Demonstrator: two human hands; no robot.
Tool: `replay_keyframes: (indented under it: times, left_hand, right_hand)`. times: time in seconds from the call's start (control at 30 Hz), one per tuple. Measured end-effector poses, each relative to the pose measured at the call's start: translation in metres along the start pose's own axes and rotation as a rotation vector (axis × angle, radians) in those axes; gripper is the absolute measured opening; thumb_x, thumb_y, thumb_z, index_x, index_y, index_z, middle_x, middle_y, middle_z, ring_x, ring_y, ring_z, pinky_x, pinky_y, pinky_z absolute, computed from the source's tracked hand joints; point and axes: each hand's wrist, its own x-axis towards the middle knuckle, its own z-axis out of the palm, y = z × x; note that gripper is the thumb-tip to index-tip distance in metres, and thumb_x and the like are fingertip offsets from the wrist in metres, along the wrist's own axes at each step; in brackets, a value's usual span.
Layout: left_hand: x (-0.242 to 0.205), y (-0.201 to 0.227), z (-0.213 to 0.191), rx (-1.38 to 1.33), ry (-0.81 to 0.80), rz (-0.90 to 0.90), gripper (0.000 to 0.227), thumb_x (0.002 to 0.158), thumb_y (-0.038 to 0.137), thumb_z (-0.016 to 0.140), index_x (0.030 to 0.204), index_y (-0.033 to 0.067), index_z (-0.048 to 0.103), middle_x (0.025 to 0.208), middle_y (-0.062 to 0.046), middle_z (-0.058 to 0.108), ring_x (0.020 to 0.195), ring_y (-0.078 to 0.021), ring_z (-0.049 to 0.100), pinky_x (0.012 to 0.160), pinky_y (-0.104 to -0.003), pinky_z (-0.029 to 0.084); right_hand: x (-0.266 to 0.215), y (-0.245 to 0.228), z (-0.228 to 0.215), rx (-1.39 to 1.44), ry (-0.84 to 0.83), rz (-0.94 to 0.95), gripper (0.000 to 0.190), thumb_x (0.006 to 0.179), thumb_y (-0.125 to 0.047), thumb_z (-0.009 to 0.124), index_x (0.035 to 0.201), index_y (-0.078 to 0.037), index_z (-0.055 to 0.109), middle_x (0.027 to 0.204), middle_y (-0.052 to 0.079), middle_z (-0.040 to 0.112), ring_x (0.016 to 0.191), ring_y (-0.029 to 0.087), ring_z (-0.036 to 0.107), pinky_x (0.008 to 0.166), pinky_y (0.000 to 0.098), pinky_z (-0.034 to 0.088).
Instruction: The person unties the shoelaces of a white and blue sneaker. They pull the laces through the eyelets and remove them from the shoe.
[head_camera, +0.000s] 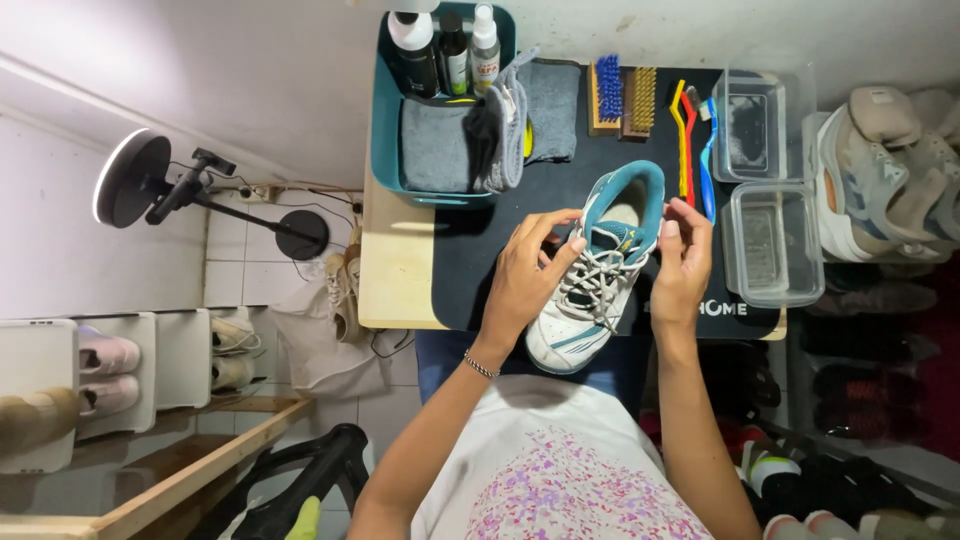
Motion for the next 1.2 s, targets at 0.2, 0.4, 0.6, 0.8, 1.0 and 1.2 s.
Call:
replay_keyframes:
  times: [0.2,0.4,0.6,0.8,1.0,1.2]
  left_hand:
    - [0.005,-0.018,0.011,-0.157,-0.058,-0.027,0.048,0.104,0.045,0.056,0.143,0.0161,0.06,0.128,-0.021,0.063,0.11,-0.0347,0.067,0.086,-0.038,0.057]
    - [0.006,-0.016,0.013,-0.168,-0.097,-0.09,0.059,0.105,0.05,0.044,0.142,0.0063,0.055,0.129,-0.027,0.06,0.119,-0.0446,0.062,0.098,-0.047,0.054]
    - [0.002,-0.028,-0.002,-0.179,-0.076,-0.139,0.062,0.107,0.052,0.034,0.141,0.005,0.056,0.125,-0.026,0.066,0.101,-0.0355,0.069,0.089,-0.047,0.054]
    - [-0.007,-0.028,-0.008,-0.111,-0.015,-0.136,0.066,0.099,0.059,0.035,0.125,0.0054,0.065,0.119,-0.009,0.069,0.1,-0.0203,0.074,0.082,-0.032,0.059]
    - [-0.011,-0.045,0.003,0.107,-0.048,0.032,0.066,0.105,0.057,0.03,0.117,0.0033,0.067,0.114,-0.011,0.069,0.1,-0.0267,0.068,0.085,-0.039,0.052]
    - [-0.014,-0.049,0.007,0.129,-0.055,0.051,0.06,0.106,0.051,0.033,0.113,0.001,0.067,0.111,-0.012,0.069,0.103,-0.0286,0.066,0.087,-0.04,0.05]
  right_hand:
    - [-0.001,0.003,0.003,-0.008,-0.107,-0.099,0.052,0.112,-0.04,0.043,0.144,0.0,0.052,0.143,0.025,0.055,0.135,0.034,0.051,0.113,0.0487,0.04]
    - [0.008,0.022,-0.001,-0.002,-0.1,-0.052,0.041,0.111,-0.029,0.047,0.139,-0.003,0.06,0.136,0.019,0.063,0.13,0.029,0.056,0.112,0.0446,0.042]
    - [0.012,0.048,-0.004,-0.065,-0.055,-0.002,0.028,0.109,-0.016,0.053,0.128,-0.002,0.069,0.122,0.018,0.068,0.119,0.028,0.064,0.104,0.0411,0.049]
    - [0.011,0.026,0.001,-0.173,-0.038,0.116,0.031,0.104,-0.017,0.053,0.125,-0.002,0.068,0.124,0.011,0.069,0.118,0.022,0.063,0.101,0.0332,0.048]
    - [0.005,0.016,0.006,-0.224,-0.021,0.187,0.034,0.099,-0.01,0.057,0.13,-0.002,0.068,0.124,0.011,0.07,0.112,0.02,0.066,0.094,0.0318,0.051]
    - [0.001,0.02,0.001,-0.263,-0.053,0.116,0.035,0.099,-0.014,0.057,0.129,-0.002,0.068,0.128,0.012,0.07,0.119,0.023,0.066,0.097,0.0339,0.051]
